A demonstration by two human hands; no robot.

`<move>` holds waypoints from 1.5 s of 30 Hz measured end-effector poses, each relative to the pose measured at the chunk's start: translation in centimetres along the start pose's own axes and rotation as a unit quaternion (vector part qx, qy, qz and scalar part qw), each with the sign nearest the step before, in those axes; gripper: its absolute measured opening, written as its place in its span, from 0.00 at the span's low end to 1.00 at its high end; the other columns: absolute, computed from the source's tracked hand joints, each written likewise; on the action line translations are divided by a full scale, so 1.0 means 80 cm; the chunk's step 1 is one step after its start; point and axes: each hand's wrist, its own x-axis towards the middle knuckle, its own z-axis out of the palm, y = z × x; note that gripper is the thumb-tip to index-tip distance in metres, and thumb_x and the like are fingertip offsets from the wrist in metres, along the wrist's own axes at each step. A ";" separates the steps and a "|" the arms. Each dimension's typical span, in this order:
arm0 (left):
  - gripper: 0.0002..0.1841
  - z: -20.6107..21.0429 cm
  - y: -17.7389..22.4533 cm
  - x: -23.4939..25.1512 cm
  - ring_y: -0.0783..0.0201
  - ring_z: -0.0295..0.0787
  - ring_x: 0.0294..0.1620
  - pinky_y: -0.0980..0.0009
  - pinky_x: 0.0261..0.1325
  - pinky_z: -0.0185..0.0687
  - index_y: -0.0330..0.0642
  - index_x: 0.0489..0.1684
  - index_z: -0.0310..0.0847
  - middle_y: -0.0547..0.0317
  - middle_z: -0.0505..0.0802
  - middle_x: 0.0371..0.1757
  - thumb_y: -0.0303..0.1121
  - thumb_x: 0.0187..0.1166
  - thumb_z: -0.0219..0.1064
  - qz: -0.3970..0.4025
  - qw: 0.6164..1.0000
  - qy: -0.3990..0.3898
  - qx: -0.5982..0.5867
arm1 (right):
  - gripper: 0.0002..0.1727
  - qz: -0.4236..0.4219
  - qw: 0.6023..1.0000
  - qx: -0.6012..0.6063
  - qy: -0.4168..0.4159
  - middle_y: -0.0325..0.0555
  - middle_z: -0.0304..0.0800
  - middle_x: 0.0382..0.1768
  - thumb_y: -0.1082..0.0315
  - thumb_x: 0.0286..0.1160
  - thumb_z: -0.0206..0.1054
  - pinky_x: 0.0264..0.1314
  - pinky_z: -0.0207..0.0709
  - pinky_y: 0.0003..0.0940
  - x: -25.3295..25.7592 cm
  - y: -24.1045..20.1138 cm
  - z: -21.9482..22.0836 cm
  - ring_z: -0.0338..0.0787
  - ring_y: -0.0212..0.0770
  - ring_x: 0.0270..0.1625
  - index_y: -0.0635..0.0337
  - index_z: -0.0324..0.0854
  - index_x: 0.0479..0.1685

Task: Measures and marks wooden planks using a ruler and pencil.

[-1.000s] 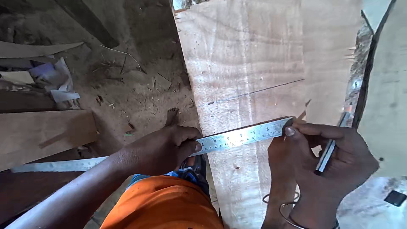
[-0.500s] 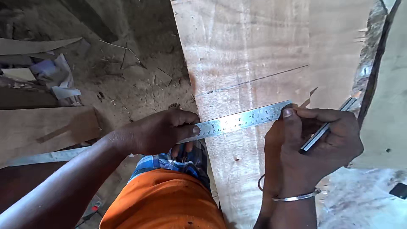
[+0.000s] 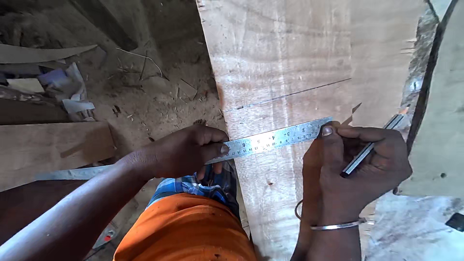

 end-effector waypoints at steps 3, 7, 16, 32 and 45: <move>0.14 0.000 0.000 0.000 0.66 0.84 0.18 0.77 0.16 0.78 0.40 0.48 0.85 0.55 0.95 0.36 0.34 0.93 0.52 -0.001 1.000 -0.002 -0.003 | 0.09 -0.005 1.000 0.004 0.003 0.41 0.90 0.39 0.75 0.71 0.75 0.34 0.82 0.22 0.000 0.002 0.001 0.86 0.27 0.33 0.67 0.84 0.45; 0.14 -0.002 -0.003 0.001 0.67 0.84 0.17 0.78 0.15 0.76 0.40 0.47 0.85 0.55 0.96 0.37 0.34 0.93 0.52 0.009 1.000 -0.011 -0.007 | 0.08 -0.002 1.000 0.004 0.004 0.41 0.89 0.39 0.75 0.71 0.75 0.36 0.82 0.21 0.000 0.000 0.001 0.86 0.26 0.34 0.67 0.84 0.45; 0.17 -0.026 -0.003 0.001 0.66 0.92 0.30 0.72 0.31 0.90 0.41 0.50 0.88 0.58 0.96 0.38 0.38 0.94 0.51 0.031 0.995 -0.020 0.090 | 0.08 -0.004 0.996 -0.086 0.005 0.48 0.92 0.41 0.68 0.73 0.75 0.43 0.85 0.31 -0.004 0.002 -0.001 0.90 0.35 0.41 0.64 0.87 0.41; 0.23 0.041 0.137 0.085 0.48 0.80 0.69 0.52 0.52 0.76 0.45 0.75 0.75 0.61 0.75 0.84 0.20 0.81 0.57 0.221 0.625 -0.072 0.745 | 0.06 0.026 0.997 -0.047 0.050 0.39 0.86 0.30 0.64 0.71 0.75 0.33 0.80 0.37 -0.008 -0.006 0.011 0.86 0.37 0.32 0.55 0.85 0.32; 0.22 0.064 0.152 0.093 0.52 0.85 0.63 0.58 0.45 0.79 0.50 0.74 0.75 0.64 0.71 0.89 0.23 0.83 0.56 0.171 0.569 -0.092 0.799 | 0.09 0.073 0.981 0.173 0.041 0.46 0.97 0.44 0.73 0.75 0.70 0.40 0.92 0.32 -0.004 0.017 -0.032 0.95 0.36 0.40 0.63 0.92 0.50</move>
